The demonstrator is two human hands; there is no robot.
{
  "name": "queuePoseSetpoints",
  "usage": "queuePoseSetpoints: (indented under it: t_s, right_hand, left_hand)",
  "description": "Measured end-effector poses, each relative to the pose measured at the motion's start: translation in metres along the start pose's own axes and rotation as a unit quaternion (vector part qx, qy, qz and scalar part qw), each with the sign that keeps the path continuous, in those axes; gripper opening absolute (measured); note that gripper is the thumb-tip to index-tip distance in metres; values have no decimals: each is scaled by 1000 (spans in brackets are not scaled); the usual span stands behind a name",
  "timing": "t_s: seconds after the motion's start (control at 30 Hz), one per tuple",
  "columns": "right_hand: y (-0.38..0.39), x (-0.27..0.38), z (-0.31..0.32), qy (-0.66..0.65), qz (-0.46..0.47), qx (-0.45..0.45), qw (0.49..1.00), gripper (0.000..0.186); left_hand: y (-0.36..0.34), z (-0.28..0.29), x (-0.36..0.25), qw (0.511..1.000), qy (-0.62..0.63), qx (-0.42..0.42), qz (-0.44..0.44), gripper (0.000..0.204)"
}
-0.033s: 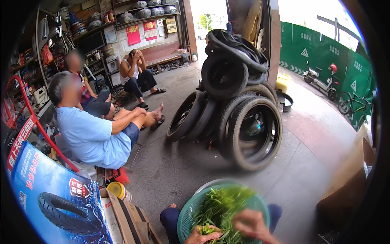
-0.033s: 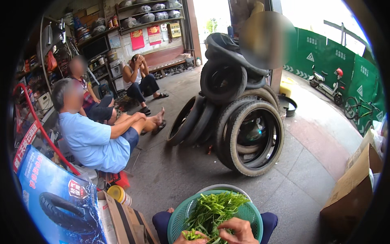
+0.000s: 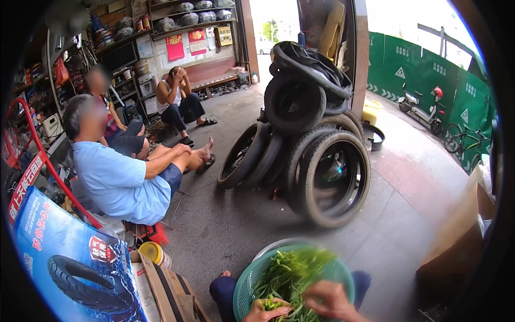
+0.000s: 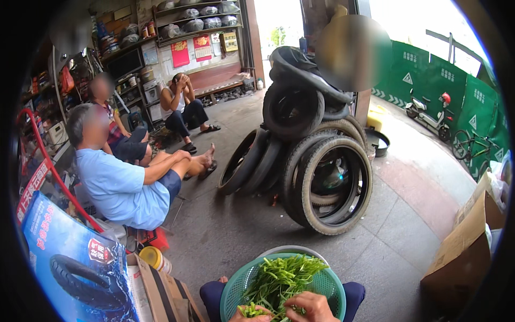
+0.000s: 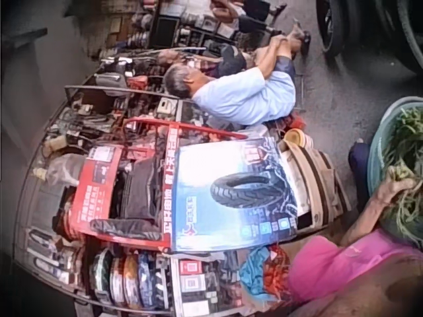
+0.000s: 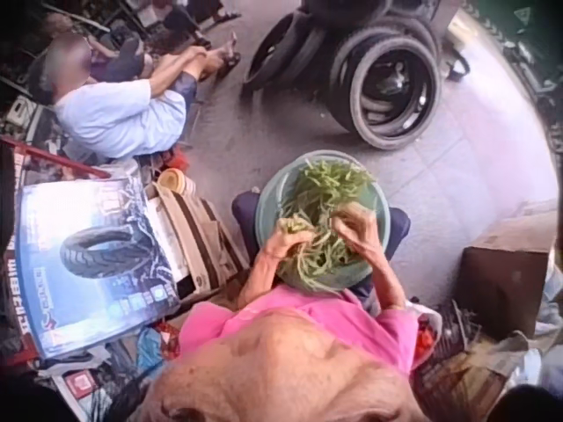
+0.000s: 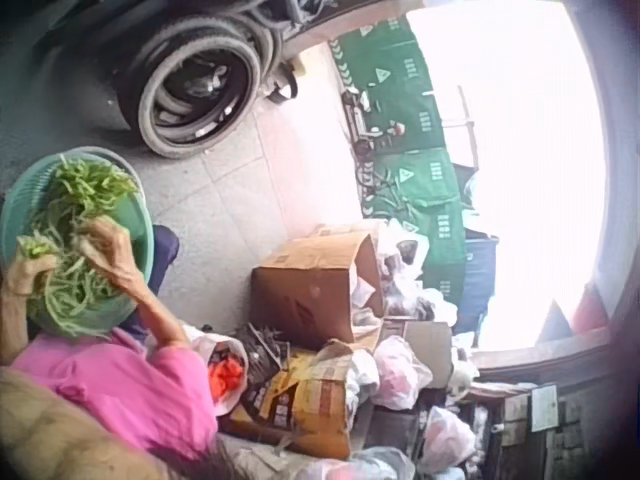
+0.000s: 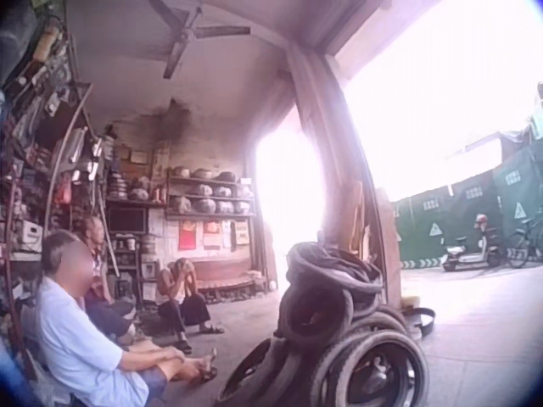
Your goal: The person sits on the ground and sorts green leafy vegetables by hand, picking up stems from a green basket, separating parts, and placing them back into the basket. The task continues throughout the clip with repetitive handling of the greens.
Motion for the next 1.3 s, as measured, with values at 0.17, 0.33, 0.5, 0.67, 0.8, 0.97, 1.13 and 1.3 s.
queuePoseSetpoints:
  t_s: [0.17,0.33,0.5,0.67,0.8,0.97,1.13,1.3]
  right_hand:
    - [-6,31,-23,45,38,39,997,11]
    - [-12,37,-42,44,13,94,995,15]
    - [-17,48,-58,156,54,93,982,18]
    - [-12,54,-63,210,67,72,973,22]
    - [-5,50,-52,236,82,42,967,22]
    - [-3,24,-21,131,38,-122,983,17]
    - [43,-22,15,-95,-296,-290,905,4]
    - [77,-58,14,89,-257,-223,936,6]
  left_hand:
    - [2,9,-6,992,112,49,-4,12]
    - [9,29,-9,989,142,22,-29,13]
    - [14,35,-10,995,76,58,13,12]
    - [5,37,9,998,27,48,-24,10]
    - [1,28,10,992,-80,20,-96,10]
    - [7,17,3,995,-22,99,-4,20]
    - [10,41,22,958,278,-38,64,17]
    - [9,57,26,901,414,-127,25,19]
Point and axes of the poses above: each hand's wrist, its own y-axis away from the middle knuckle, its own z-axis out of the back of the hand, x = y × z, the point moved 5 cm from there along -y, towards the middle knuckle, and after that the axes turned 4 degrees about -x, right-handed, at the moved point
